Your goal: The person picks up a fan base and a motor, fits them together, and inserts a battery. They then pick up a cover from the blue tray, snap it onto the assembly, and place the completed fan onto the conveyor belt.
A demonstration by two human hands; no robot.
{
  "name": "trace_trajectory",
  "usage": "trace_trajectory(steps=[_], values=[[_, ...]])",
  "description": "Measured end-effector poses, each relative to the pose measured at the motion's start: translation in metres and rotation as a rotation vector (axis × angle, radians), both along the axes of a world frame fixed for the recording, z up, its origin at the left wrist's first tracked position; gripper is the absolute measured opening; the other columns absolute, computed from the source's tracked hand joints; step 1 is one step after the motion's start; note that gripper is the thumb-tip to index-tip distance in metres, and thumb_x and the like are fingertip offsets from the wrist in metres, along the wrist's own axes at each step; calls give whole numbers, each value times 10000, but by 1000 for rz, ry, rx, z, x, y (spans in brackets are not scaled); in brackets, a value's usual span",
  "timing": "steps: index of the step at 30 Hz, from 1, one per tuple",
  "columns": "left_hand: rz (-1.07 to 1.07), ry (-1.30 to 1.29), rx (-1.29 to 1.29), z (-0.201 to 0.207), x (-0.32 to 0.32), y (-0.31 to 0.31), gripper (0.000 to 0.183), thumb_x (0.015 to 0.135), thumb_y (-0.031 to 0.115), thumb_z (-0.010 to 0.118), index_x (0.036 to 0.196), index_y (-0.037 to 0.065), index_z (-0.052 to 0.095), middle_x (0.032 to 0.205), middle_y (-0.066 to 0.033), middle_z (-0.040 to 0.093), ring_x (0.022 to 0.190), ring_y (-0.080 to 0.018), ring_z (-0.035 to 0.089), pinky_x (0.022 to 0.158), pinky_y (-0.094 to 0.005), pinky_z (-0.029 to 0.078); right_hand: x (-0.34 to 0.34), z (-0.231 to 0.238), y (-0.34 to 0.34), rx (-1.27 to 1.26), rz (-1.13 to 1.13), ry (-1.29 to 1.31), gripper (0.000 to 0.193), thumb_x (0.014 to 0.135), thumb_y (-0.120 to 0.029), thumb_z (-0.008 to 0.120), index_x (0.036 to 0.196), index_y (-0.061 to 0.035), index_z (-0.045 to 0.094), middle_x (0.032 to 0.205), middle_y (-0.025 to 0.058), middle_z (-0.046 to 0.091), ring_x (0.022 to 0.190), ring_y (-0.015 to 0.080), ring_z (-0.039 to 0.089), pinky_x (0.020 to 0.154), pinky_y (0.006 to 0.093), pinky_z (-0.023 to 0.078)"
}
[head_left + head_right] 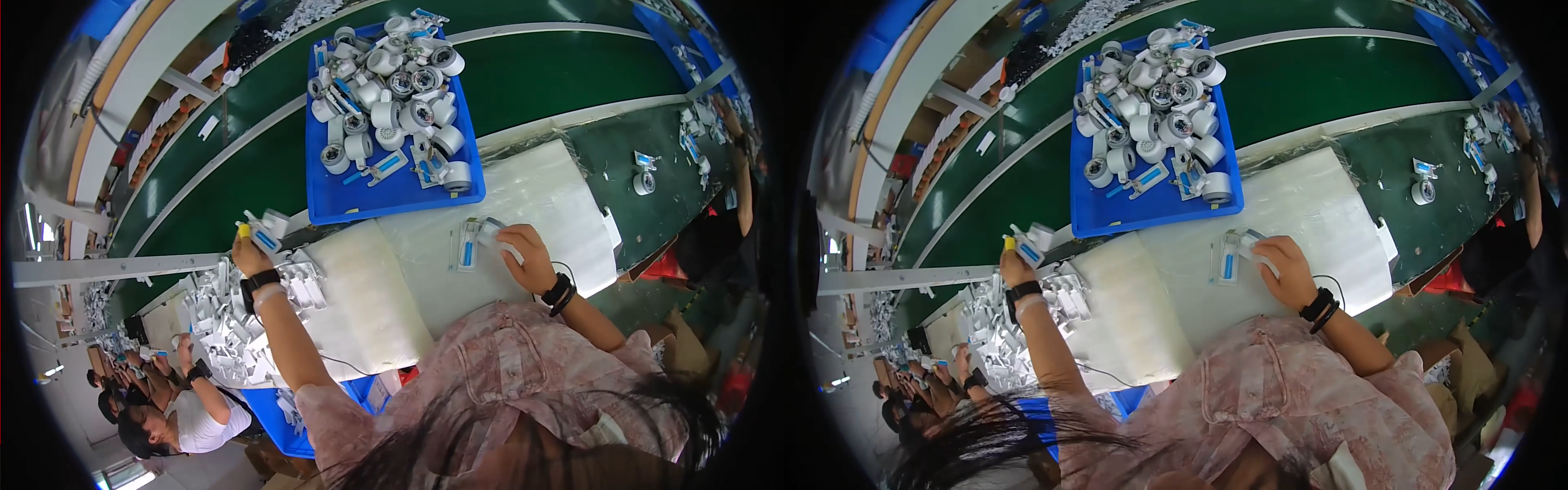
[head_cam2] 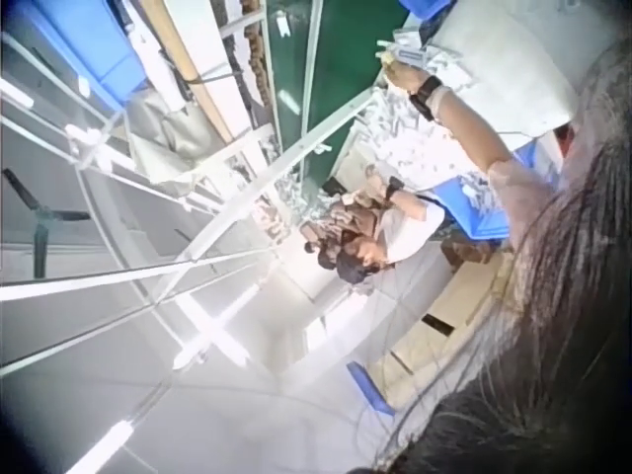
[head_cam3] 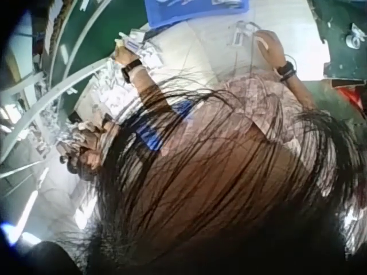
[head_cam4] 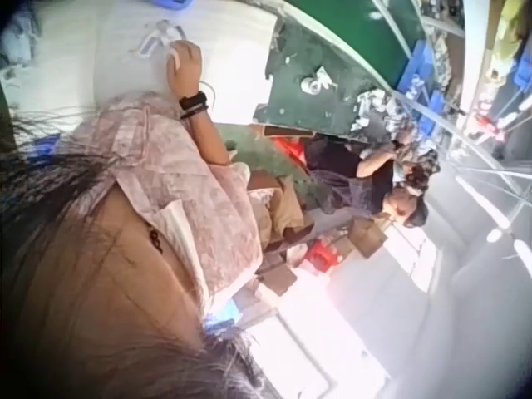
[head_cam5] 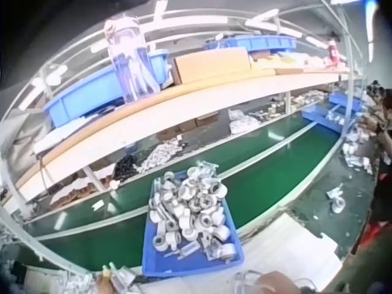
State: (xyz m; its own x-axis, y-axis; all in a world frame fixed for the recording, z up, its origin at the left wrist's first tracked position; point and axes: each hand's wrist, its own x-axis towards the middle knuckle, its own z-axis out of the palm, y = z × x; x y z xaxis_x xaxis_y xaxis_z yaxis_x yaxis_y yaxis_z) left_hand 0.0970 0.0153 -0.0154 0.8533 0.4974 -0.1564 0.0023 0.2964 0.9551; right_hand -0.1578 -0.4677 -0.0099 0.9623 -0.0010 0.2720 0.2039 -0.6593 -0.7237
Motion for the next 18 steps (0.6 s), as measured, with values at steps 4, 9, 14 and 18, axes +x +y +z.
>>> trace_trajectory(steps=[4, 9, 14, 18], values=[[101, 138, 382, -29, 47, 34, 244, 898, 107, 588, 1087, -46, 605, 873, -90, 662, 749, -207, 636, 701, -322, 520, 35, 2, 13, -135, 76, -21, 357, 763, 0, 643, 1116, -43, 611, 1133, 129, 584, 1064, 318, 544, 909, 405, 431], [15, -158, 841, -54, -4, -66, 290, 917, 40, 528, 1193, -45, 532, 1130, -132, 602, 1033, -221, 578, 931, -314, 437, 67, -24, 24, -490, 89, 106, 386, 748, -69, 652, 1129, -66, 592, 1036, 93, 610, 952, 283, 580, 867, 413, 418], [-882, -126, 134, -53, -148, -201, 199, 939, 12, 509, 1123, 23, 583, 979, -76, 663, 896, -138, 627, 787, -283, 501, 73, -37, 30, -667, 19, 113, 161, 731, -89, 604, 883, -113, 651, 820, 45, 593, 800, 231, 596, 802, 382, 421], [-927, 14, 586, -59, -196, -255, 504, 830, 17, 651, 1305, 29, 482, 1239, -149, 553, 1136, -261, 566, 885, -351, 504, 60, -28, 24, -660, 36, 130, 106, 751, -101, 629, 840, -133, 677, 825, 48, 597, 802, 230, 597, 807, 380, 426]])
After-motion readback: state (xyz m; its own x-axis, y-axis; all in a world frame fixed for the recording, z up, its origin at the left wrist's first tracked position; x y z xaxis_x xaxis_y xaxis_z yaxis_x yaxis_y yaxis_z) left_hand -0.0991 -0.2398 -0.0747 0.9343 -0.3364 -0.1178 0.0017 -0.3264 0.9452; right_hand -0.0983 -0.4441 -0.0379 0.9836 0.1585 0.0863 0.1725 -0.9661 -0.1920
